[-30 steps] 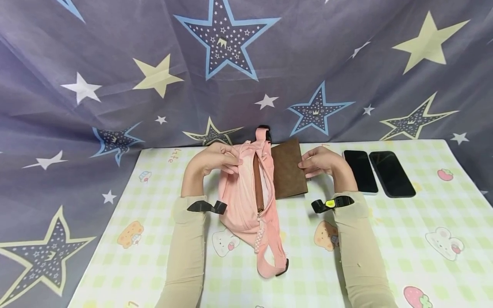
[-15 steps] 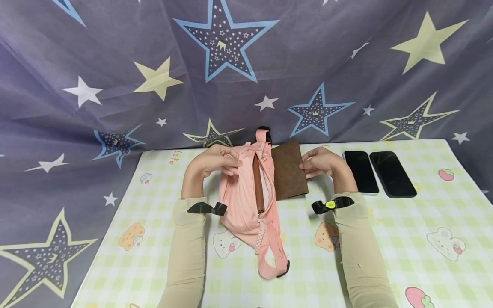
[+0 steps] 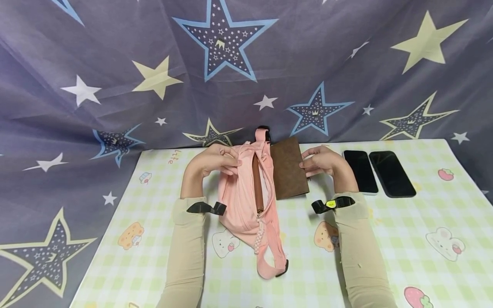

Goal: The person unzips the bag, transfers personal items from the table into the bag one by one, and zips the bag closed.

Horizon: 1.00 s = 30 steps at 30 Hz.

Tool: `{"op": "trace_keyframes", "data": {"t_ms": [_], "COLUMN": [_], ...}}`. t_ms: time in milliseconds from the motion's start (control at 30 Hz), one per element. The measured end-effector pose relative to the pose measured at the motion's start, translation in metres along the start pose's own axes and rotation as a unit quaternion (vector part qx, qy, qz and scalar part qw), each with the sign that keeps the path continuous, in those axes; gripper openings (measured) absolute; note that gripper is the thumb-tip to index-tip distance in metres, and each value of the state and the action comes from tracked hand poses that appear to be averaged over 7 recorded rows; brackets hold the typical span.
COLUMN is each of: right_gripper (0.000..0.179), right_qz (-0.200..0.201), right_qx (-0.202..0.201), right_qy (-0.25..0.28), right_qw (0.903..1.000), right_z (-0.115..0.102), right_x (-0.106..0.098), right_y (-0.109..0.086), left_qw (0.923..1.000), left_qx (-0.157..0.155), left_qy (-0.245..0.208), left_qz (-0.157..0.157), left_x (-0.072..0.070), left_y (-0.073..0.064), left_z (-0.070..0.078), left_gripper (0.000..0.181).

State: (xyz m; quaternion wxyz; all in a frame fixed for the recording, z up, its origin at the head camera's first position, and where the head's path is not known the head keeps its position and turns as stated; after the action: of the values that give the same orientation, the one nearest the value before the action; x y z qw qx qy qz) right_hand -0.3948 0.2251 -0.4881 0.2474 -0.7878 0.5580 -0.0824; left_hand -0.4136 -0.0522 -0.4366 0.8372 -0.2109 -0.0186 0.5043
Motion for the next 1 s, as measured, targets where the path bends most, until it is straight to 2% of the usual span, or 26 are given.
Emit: {"op": "trace_keyframes", "data": {"t_ms": [233,467,1000], "right_gripper": [0.042,0.040,0.044], "right_qz": [0.009,0.014,0.033], "right_qx": [-0.011,-0.017,-0.042], "right_qy": [0.015,0.028,0.036], "right_qw": [0.9998,0.9993,0.9979], "right_z": [0.000,0.000,-0.005], "right_x": [-0.005,-0.008,-0.013], "right_y": [0.001,0.000,-0.003], "left_qw": [1.0000,0.9999,0.9997], "left_qx": [-0.002,0.009,-0.011], "left_qy": [0.008,0.008,0.021], "left_qz": [0.000,0.003,0.008], "left_x": [0.001,0.003,0.004], "left_y": [0.001,0.000,0.000], "left_z": [0.000,0.000,-0.002], "left_gripper": [0.017,0.015,0.019]}}
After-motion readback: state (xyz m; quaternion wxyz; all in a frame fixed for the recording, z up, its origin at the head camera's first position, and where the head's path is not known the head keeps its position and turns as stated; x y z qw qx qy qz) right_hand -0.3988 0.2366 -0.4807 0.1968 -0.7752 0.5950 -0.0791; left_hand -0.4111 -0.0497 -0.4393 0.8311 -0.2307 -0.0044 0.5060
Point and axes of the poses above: each hand's wrist, its own y-axis towards the middle knuckle, its own x-axis out of the palm, z = x × y, the point moved 9 cm from there along y, towards the middle knuckle, and after that the axes turned 4 degrees about z, right-handed, at the moved point
